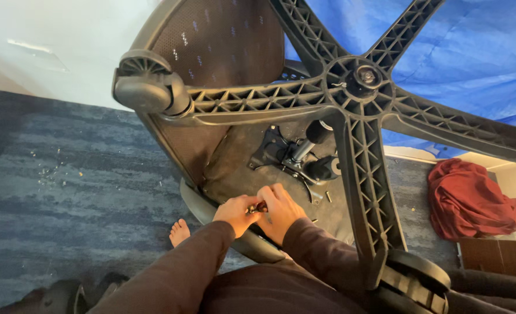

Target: The person works on an office chair turned upside down on the floor, using a screwdriver to unscrew the bolts holding the seat mounting plate, removing screws by hand and setting them on the seat base as the chair is taken apart.

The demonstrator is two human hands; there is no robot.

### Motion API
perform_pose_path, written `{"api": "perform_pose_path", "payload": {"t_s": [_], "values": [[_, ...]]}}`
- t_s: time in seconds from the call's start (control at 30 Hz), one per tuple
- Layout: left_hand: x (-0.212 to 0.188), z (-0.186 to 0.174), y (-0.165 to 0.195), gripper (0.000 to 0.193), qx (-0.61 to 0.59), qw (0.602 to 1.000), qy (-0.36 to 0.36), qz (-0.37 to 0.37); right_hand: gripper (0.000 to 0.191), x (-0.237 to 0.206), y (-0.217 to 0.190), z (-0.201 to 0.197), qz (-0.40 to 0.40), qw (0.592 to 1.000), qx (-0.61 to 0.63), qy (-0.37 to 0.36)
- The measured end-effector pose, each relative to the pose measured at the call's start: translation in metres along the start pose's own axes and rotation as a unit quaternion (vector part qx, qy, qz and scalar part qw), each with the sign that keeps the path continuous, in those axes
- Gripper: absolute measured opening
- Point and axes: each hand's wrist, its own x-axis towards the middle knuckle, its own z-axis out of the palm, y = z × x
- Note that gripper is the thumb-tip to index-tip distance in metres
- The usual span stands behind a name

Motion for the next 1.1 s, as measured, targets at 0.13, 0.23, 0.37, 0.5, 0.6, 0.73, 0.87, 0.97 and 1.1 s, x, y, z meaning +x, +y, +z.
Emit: {"api": "perform_pose_path", "payload": {"t_s": [0.13, 0.23, 0.37, 0.5, 0.6, 0.73, 0.87, 0.97, 1.1], "values": [[0.001, 0.0, 0.004, 0.032, 0.022, 0.999, -0.025, -0.034, 0.02, 0.0, -0.006, 0.0, 0.05, 0.998, -0.03, -0.034], [0.001, -0.003, -0.001, 0.031, -0.006, 0.999, -0.023, -0.047, 0.021, 0.002, -0.009, -0.003, -0.011, 0.999, 0.0, -0.03], [-0.001, -0.007, -0.007, 0.031, -0.017, 1.0, -0.014, 0.015, 0.029, 0.002, -0.015, -0.002, 0.007, 1.0, -0.017, -0.01], [0.0, -0.005, 0.001, 0.029, 0.022, 0.999, -0.032, -0.006, 0.025, 0.005, -0.02, 0.003, 0.125, 0.989, -0.018, -0.077], [-0.001, -0.008, 0.007, 0.025, 0.016, 0.998, -0.041, -0.036, 0.017, 0.008, -0.023, 0.003, 0.03, 0.999, -0.017, -0.021], [-0.003, -0.007, 0.008, 0.026, 0.016, 0.999, -0.027, -0.037, 0.028, 0.007, -0.029, 0.001, 0.05, 0.997, -0.05, -0.016], [0.002, 0.004, 0.001, 0.023, -0.028, 0.998, 0.003, -0.064, 0.026, 0.011, -0.038, 0.005, 0.182, 0.977, -0.072, -0.085], [0.004, 0.014, -0.009, 0.029, 0.023, 0.998, 0.029, -0.057, 0.026, 0.014, -0.039, 0.009, 0.079, 0.993, -0.055, -0.062], [0.002, 0.013, -0.021, 0.016, 0.022, 0.999, 0.005, -0.041, 0.028, 0.011, -0.036, 0.012, 0.0, 1.0, -0.025, 0.01]]}}
